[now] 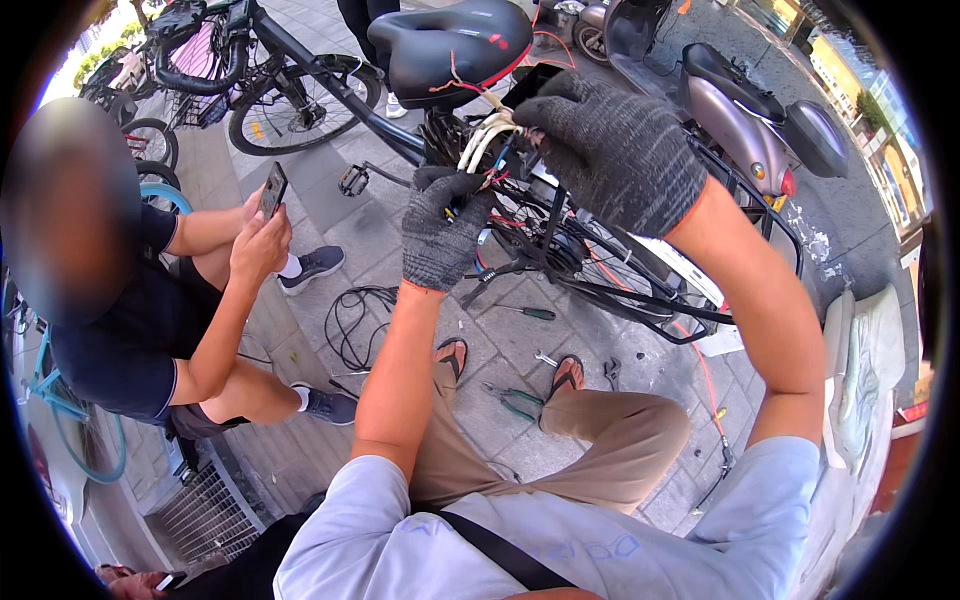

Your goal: The person repairs the electrical wiring of an electric bicycle. They handle a white control box and various colored wires, using pliers to strip insulation and connect components near the bicycle seat.

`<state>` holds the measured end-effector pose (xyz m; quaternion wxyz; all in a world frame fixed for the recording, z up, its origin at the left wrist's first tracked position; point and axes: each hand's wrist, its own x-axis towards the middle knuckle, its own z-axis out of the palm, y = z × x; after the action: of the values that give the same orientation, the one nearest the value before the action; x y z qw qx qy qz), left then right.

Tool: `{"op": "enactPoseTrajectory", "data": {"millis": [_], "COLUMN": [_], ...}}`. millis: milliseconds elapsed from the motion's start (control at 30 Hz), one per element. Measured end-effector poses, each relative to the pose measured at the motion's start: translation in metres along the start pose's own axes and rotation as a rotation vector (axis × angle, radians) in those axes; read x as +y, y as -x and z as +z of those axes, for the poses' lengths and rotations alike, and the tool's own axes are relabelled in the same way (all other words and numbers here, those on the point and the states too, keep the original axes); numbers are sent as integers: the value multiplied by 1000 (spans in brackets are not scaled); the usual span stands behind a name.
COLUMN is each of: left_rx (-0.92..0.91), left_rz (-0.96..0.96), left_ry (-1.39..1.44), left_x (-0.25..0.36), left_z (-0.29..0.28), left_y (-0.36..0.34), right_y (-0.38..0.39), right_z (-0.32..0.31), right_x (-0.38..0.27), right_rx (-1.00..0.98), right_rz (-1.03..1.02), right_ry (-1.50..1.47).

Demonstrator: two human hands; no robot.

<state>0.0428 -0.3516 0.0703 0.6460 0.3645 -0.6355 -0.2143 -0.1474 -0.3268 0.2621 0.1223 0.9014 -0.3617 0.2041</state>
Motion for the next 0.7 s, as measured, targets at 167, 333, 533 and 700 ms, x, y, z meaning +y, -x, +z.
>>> {"op": "enactPoseTrajectory", "data": {"millis": [167,333,533,700], "left_rx": [-57,-72,-66,-136], "left_rz": [191,180,256,275], "left_ry": [-76,-115,-55,-50], "left_x": [20,13,1,-10], "left_z": [5,11,8,0], "left_y": [4,12,8,1], "right_y": [48,48,57,57], "right_z": [40,76,120,132], "right_x": [-51,-52,-53,-62], "right_rx": [-18,31,304,441], "right_rz": [411,657,756,800], "right_ry": [-242,-413,-707,-733]}}
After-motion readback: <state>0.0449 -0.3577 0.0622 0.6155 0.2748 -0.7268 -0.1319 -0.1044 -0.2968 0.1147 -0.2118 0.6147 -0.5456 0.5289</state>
